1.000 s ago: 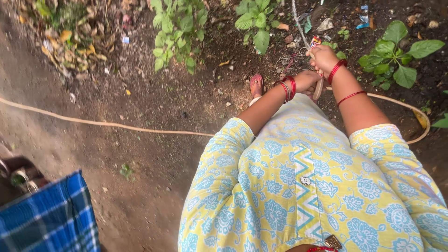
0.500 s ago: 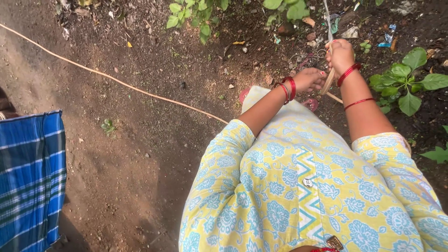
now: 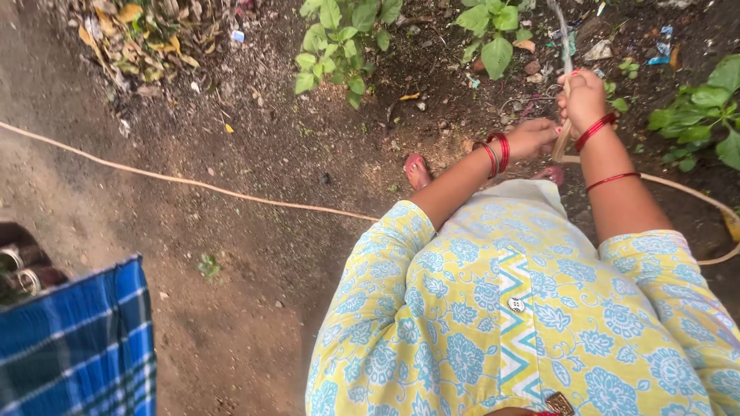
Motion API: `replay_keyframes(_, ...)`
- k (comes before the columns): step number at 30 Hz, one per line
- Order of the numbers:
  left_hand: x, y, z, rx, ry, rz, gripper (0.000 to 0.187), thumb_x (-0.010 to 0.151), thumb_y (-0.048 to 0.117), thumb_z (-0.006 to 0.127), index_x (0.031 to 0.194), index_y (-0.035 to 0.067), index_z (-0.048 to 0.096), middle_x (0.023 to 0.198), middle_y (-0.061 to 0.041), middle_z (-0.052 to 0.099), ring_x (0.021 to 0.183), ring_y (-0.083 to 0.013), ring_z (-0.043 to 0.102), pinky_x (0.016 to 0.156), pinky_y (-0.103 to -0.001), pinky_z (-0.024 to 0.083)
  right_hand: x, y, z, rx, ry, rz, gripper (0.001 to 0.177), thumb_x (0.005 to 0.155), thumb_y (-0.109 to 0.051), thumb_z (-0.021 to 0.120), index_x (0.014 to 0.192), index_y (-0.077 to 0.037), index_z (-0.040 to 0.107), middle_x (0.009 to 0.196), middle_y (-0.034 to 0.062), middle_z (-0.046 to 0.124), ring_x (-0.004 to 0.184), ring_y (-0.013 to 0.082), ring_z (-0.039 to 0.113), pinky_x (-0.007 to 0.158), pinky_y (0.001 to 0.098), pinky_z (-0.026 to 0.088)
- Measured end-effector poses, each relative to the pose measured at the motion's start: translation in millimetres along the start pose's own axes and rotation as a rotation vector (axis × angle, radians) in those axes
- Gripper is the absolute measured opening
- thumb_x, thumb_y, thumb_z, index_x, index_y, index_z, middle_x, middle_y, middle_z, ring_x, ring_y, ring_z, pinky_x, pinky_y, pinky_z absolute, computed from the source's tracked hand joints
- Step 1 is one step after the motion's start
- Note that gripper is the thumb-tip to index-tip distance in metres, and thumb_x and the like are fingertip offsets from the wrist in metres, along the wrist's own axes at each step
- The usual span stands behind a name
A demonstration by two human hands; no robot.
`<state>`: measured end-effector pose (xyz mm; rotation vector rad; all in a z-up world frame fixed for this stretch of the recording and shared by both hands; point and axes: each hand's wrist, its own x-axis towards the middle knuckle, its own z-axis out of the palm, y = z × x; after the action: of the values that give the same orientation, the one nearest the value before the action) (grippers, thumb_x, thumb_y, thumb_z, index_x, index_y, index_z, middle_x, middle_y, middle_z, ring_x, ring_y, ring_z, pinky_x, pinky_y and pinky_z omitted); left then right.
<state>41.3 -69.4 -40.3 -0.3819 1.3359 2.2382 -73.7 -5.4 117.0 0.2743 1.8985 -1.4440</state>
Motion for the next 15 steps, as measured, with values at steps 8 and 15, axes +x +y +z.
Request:
replay_keyframes(8,-58.8,-15.5,-57.4,-0.034,-0.128,-0.087,0.037,0.101,0.038,0.061,0.119,0.006,0.067,0.108,-0.006,0.076,0.094,-0.0156,0.074,0.073,-0.026,0.058,-14.7,44.8,69.9,0.000,0.035,0.068,0.024,0.109,-0.022,0.040,0.108,-0.011,0.062,0.065,-0.0016,0.049,0.048,0.0098,0.039,0.043,0.0295,0.033)
replay_keyframes(15,-108.2,3.3,-75.2,-0.233,-0.192,-0.253,0.037,0.101,0.038,0.059,0.114,0.003,0.065,0.109,-0.012,0.074,0.091,-0.0192,0.073,0.077,-0.033,0.059,-38.4,57.5,101.4,0.159,0.060,0.211,0.024,0.107,-0.024,0.041,0.106,-0.012,0.062,0.066,-0.0020,0.046,0.051,0.0087,0.037,0.044,0.0304,0.031)
